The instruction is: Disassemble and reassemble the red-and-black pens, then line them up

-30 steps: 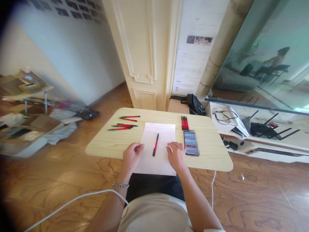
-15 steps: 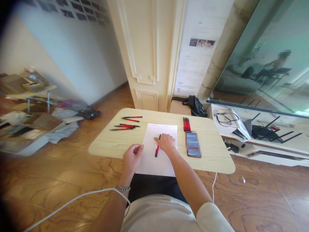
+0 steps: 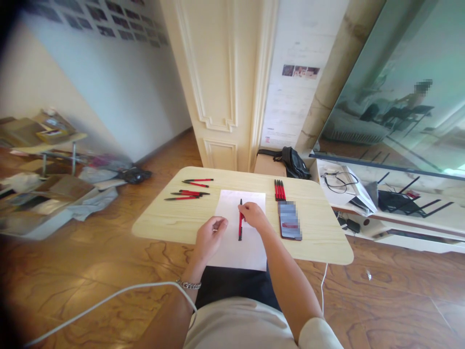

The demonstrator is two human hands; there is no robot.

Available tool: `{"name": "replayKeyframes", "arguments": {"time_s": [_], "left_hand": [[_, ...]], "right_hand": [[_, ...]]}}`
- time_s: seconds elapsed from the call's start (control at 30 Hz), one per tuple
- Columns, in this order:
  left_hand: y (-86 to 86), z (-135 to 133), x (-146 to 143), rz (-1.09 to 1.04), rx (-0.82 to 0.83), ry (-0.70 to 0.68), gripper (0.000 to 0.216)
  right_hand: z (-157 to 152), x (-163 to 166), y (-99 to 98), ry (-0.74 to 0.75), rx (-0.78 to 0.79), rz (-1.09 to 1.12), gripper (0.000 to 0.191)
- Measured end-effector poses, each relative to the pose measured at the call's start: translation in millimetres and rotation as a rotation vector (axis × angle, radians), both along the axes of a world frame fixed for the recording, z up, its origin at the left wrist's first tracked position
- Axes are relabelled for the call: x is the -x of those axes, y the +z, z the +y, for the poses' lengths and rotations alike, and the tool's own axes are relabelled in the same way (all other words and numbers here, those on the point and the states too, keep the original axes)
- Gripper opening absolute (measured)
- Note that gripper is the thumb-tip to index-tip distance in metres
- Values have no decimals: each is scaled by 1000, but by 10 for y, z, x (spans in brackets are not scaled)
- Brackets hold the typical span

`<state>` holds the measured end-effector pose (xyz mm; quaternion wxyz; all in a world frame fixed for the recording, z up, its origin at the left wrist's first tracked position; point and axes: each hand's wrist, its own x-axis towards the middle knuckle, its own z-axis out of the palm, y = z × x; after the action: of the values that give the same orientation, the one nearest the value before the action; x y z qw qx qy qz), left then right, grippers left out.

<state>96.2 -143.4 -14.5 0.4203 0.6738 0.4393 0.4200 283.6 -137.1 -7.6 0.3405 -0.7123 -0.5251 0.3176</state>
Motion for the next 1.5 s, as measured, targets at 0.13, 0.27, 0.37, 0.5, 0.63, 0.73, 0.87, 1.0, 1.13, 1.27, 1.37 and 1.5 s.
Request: {"name": "replayKeyframes", "arguments": {"time_s": [0.13, 0.27, 0.37, 0.5, 0.63, 0.73, 0.87, 1.0, 1.13, 1.27, 1.37, 1.5], "left_hand": [[31, -65, -165, -194, 264, -168, 37], [28, -150, -368, -447, 516, -322, 44], [6, -157, -476, -549, 599, -327, 41], [-50, -100, -537, -538, 551, -261, 36], [-117, -80, -580, -438, 436, -167, 34], [-142, -109, -614, -386, 350, -119, 32], [-114, -174, -617, -318, 259, -63, 31], [-87, -228, -588, -351, 255, -82, 28], [-100, -257, -583, -475, 422, -120, 28], [-88, -286, -577, -646, 603, -196, 32], [-66, -302, -548, -703, 637, -237, 32], [-60, -306, -519, -696, 614, -222, 30]], "right_hand": [[-236, 32, 57, 45, -170, 491, 36], [-401, 126, 20, 78, -192, 736, 36], [-423, 153, -49, 67, -162, 812, 40], [-365, 133, -79, -17, -245, 719, 35], [-292, 143, -35, -120, -313, 685, 32], [-248, 192, -6, -218, -327, 669, 36], [-211, 272, 0, -336, -313, 575, 42], [-209, 337, -6, -372, -319, 511, 45], [-227, 390, -25, -344, -303, 615, 44], [-259, 388, -39, -284, -274, 821, 42], [-287, 341, -22, -160, -231, 951, 43], [-308, 284, 10, -145, -234, 950, 48]]}}
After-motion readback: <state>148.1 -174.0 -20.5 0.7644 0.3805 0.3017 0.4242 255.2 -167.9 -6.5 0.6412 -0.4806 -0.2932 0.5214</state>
